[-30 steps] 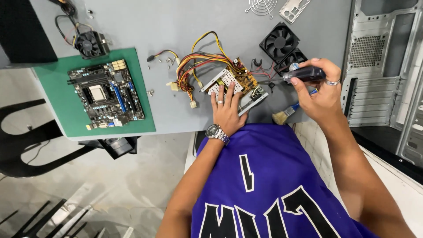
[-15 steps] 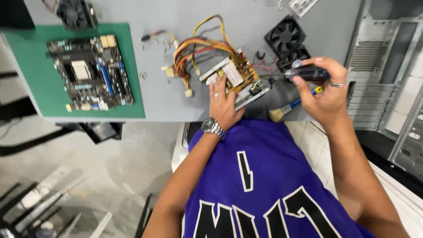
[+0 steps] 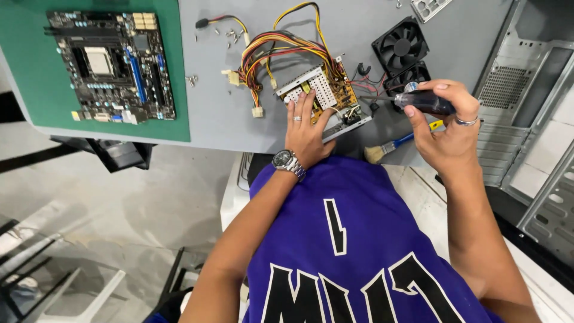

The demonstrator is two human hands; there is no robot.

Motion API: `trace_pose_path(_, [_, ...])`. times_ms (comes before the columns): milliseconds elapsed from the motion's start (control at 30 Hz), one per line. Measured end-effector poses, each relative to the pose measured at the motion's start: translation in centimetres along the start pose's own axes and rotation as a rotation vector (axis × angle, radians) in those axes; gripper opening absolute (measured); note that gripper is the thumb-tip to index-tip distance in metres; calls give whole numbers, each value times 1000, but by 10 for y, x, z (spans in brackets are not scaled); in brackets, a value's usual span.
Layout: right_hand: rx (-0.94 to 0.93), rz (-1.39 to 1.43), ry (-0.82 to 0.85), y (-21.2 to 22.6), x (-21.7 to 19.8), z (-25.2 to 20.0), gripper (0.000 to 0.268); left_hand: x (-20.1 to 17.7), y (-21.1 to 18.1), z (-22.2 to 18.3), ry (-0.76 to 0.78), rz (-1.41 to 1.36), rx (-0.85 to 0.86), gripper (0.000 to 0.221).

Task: Cleaning a computer power supply unit with a brush and attempting to disassemble it using a screwdriver on a repair bench.

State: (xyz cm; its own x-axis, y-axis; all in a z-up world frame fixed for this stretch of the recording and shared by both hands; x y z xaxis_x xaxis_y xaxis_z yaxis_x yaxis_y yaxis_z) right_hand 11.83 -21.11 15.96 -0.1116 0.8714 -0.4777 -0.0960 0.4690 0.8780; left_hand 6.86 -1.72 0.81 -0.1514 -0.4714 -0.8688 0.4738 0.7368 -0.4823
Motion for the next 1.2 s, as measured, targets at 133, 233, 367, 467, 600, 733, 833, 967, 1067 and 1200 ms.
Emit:
trace_pose_path(133, [6,24,19,7,2,1,48,-3,0,1,-13,6,-4,69])
trace_pose_path(233, [-7,53,35,12,5,2,50,-5,-1,0,-26,3,7,69])
trace_pose_path(367, [-8,59,26,17,4,3,52,-7,-1,2,-50,11,11,66])
trace_pose_path(467, [34,80,24,18,4,1,52,-8,-1,1,-59,6,7,66])
trace_pose_path(600, [73,101,22,17,6,2,52,-8,-1,0,-65,4,5,66])
trace_pose_path(733, [77,117,23,15,7,1,52,-6,0,0,-50,2,-4,67])
trace_pose_path(833, [73,110,18,15,8,0,53,-7,0,-1,-56,2,-10,66])
trace_pose_path(967, [88,114,18,13,9,-2,53,-6,0,-1,-57,-4,-8,68])
trace_pose_path(1067, [88,115,24,13,10,-2,53,-6,1,0,-52,-5,-11,68])
trace_pose_path(1200, [91,105,19,13,9,-3,53,-5,0,-1,-59,-9,-9,69])
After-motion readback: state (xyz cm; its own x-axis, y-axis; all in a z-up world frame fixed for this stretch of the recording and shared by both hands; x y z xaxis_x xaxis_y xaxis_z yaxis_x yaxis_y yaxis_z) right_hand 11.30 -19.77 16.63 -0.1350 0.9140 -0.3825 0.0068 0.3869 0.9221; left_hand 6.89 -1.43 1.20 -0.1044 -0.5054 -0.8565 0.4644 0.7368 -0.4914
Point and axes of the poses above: each hand's wrist, its own z-axis towards the middle knuckle, its own x-axis out of the palm, y = z × x, the point moved 7 cm from there along z, towards the middle knuckle, and after that the axes turned 13 degrees about x, right-handed, at the moved point
